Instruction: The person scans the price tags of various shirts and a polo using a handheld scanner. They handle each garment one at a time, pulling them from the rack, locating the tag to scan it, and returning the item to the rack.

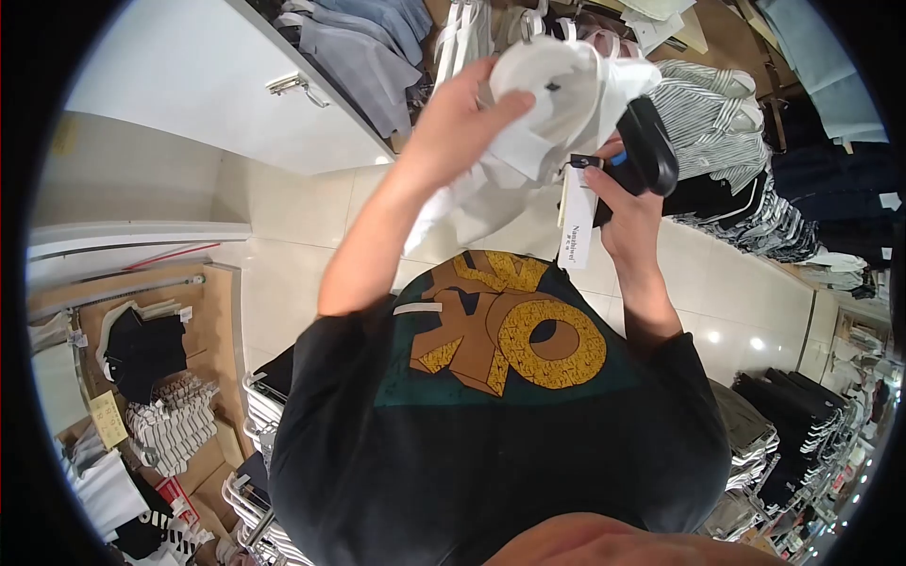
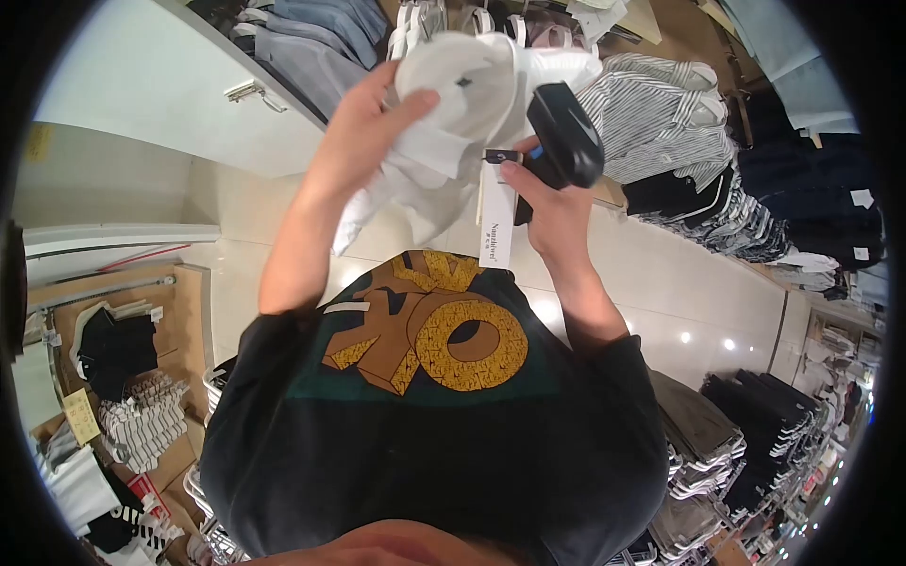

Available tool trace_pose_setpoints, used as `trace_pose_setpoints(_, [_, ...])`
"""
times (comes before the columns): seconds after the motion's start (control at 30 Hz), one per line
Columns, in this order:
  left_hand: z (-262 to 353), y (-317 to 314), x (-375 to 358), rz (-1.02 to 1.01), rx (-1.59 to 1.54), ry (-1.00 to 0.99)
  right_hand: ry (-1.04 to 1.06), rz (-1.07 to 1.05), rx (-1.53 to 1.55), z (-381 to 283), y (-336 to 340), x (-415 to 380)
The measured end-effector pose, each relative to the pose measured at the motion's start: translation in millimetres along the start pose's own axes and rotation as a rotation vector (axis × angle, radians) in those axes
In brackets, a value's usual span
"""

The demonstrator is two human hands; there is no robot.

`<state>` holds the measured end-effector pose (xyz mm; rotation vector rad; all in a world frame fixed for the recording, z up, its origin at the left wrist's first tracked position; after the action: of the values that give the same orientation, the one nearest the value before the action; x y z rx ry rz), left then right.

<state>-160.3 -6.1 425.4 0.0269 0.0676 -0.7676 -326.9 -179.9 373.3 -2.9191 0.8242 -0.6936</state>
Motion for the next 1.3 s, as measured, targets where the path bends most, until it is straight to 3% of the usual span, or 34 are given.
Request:
trace_pose_setpoints(0.07, [-18, -13, -7, -0.003, -0.002, 0.006, -0.222, 0.154, 0.165, -11, -13, 0])
trace_pose_setpoints(0.13, [-25, -27, -19, 0.021, 0.162, -0.037, -0.206, 0.133, 0.123, -8, -12, 3])
trace_pose_setpoints(0.27, [-37, -39, -27, -0.076, 0.135, 0.035, -0.112, 0.055, 0.066, -12, -21, 8])
trace_pose_setpoints(0.33, [-38, -44, -33, -0.102, 0.083, 0.036, -0.122, 0.06, -0.153, -8, -24, 7])
trace_pose_setpoints(0.4, [-46, -46, -32, -0.135, 0.033, 0.033, -0.149, 0.096, -0.146, -3, -27, 4])
trace_pose_setpoints(0.5, [-61, -45, -27, -0.116, 0.199, -0.068, -0.241, 0.008, 0.005, -2, -30, 0])
trace_pose_setpoints(0.57, [-60, -46, -30, -0.211, 0.017, 0.164, -0.219, 0.009, -0.007, 3, -32, -4])
trace_pose_setpoints(0.7, [-79, -38, -23, -0.264, -0.178, 0.15, -0.186, -0.014, -0.037, 4, -30, -7])
trace_pose_setpoints(0.87, [-78, -23, -18, -0.268, -0.175, 0.174, -0.239, 0.029, 0.132, -4, -27, -9])
trace_pose_setpoints(1.07, [-71, -3, -13, -0.163, -0.198, 0.114, -0.275, -0.186, -0.165, -17, 1, -33])
trace_pose_setpoints(1.3, [-68, -11, -5, -0.077, -0.299, 0.162, -0.36, -0.184, -0.09, -15, -18, -42])
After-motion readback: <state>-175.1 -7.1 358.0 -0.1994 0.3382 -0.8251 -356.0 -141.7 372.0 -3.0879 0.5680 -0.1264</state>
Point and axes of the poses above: each hand's wrist, its own x-axis towards the middle knuckle, its own y-axis out of the back of the hand, z = x × y, the point moved 1 cm from there along x, towards the middle knuckle, and after that the axes turned 9 degrees about y, right-handed, at the moved point
